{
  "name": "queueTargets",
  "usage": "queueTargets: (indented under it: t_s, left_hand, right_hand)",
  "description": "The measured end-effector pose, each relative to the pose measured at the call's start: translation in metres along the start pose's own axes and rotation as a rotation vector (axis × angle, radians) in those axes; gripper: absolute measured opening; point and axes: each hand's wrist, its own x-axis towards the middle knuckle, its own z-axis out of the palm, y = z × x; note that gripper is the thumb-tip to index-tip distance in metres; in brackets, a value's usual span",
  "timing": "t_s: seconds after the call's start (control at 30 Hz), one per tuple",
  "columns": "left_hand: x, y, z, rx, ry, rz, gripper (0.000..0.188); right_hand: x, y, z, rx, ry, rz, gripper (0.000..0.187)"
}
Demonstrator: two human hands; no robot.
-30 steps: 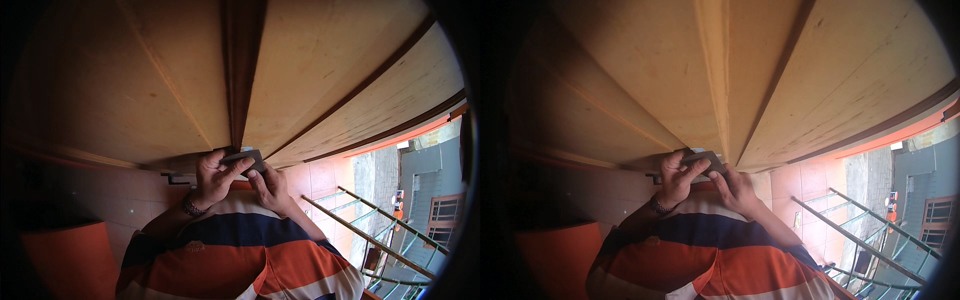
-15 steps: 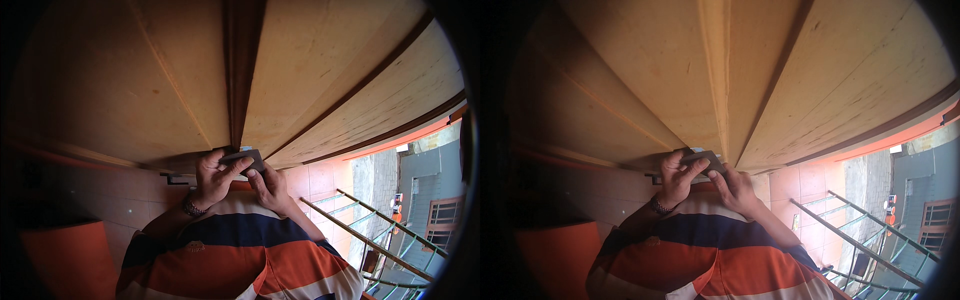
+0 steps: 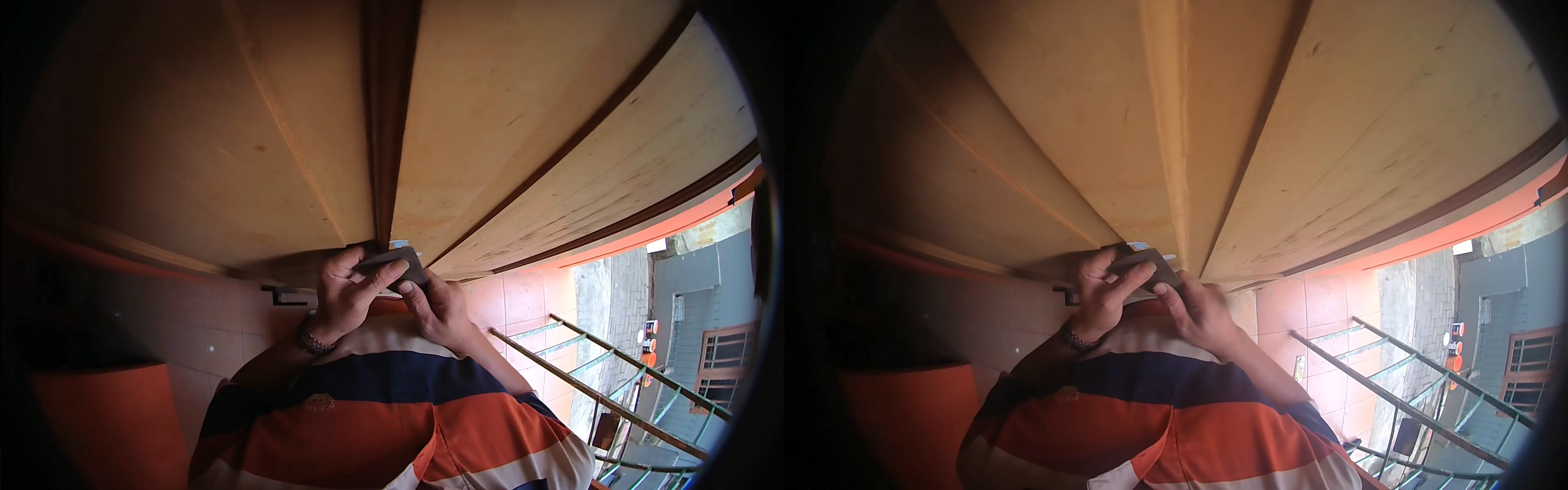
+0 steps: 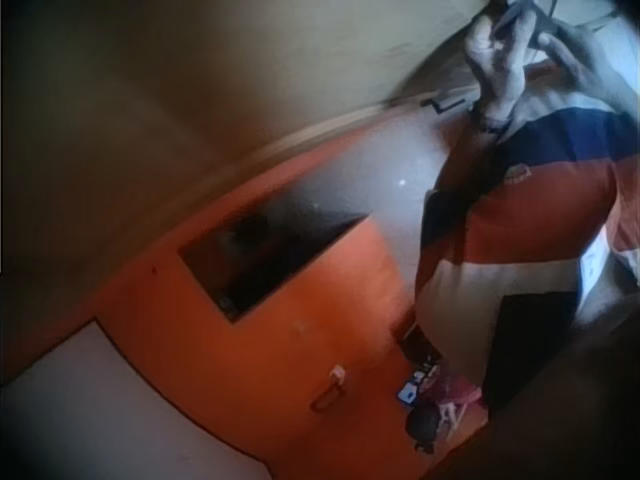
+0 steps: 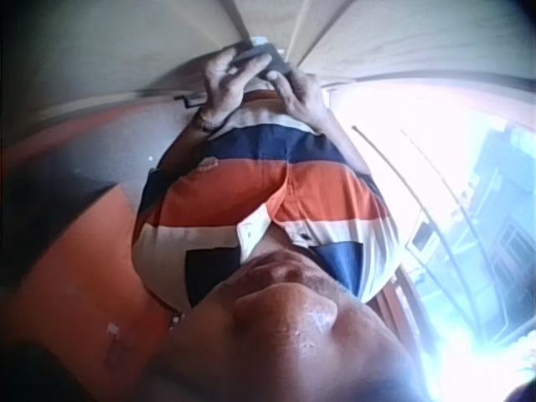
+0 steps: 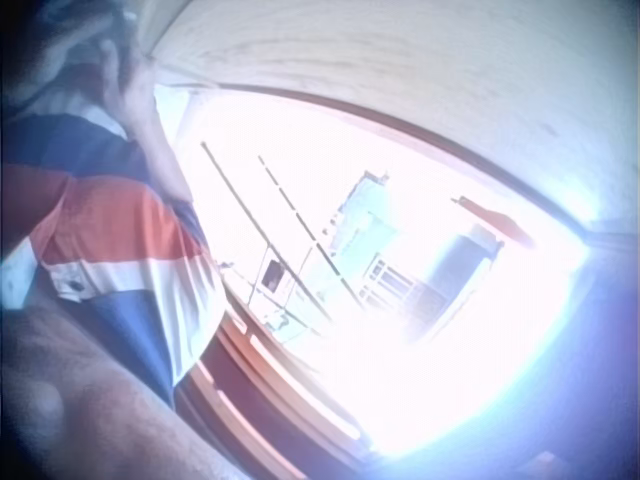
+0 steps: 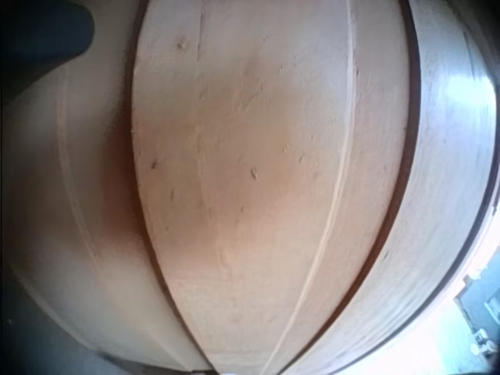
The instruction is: The person uses a scraper to remove material from a wooden ceiling or door frame. The person repeatedly scrapes along the seams and edges of the wood, occasionally pausing to inspect the surface.
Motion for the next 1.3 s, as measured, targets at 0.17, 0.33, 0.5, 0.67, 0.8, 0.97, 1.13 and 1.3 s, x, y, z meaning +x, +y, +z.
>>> queueTargets:
  t_s: [0.17,0.33,0.5,0.67,0.8,0.97,1.13,1.3]
  left_hand:
    - [-0.004,-0.004,-0.009,0.074,-0.003,-0.004,0.013]
    - [-0.005,-0.003,-0.005,0.029,0.023,0.000,0.012]
    - [-0.005,-0.004,-0.005,0.022,0.035,0.006,0.012]
    - [-0.005,-0.003,-0.003,0.030,0.057,0.020,0.013]
    - [-0.006,-0.001,-0.003,0.047,0.070,0.027,0.013]
    - [-0.007,-0.004,-0.001,0.082,0.082,0.057,0.013]
    - [-0.006,-0.007,0.000,0.073,0.083,0.085,0.012]
    - [-0.005,-0.005,0.001,0.156,0.099,0.091,0.013]
  right_hand:
    - [-0.001,0.006,0.002,-0.005,-0.035,0.008,0.028]
    - [-0.001,0.004,0.000,-0.005,-0.043,0.017,0.029]
    - [0.000,0.003,0.001,-0.027,-0.052,0.026,0.029]
    - [0.001,0.000,-0.002,-0.034,-0.054,0.001,0.030]
    - [0.004,-0.004,-0.006,-0.055,-0.092,-0.004,0.031]
    - [0.006,-0.002,-0.011,-0.088,-0.094,-0.041,0.033]
    - [0.011,0.000,-0.018,-0.099,-0.111,-0.069,0.034]
    - [0.016,-0.001,-0.028,-0.140,-0.167,-0.068,0.032]
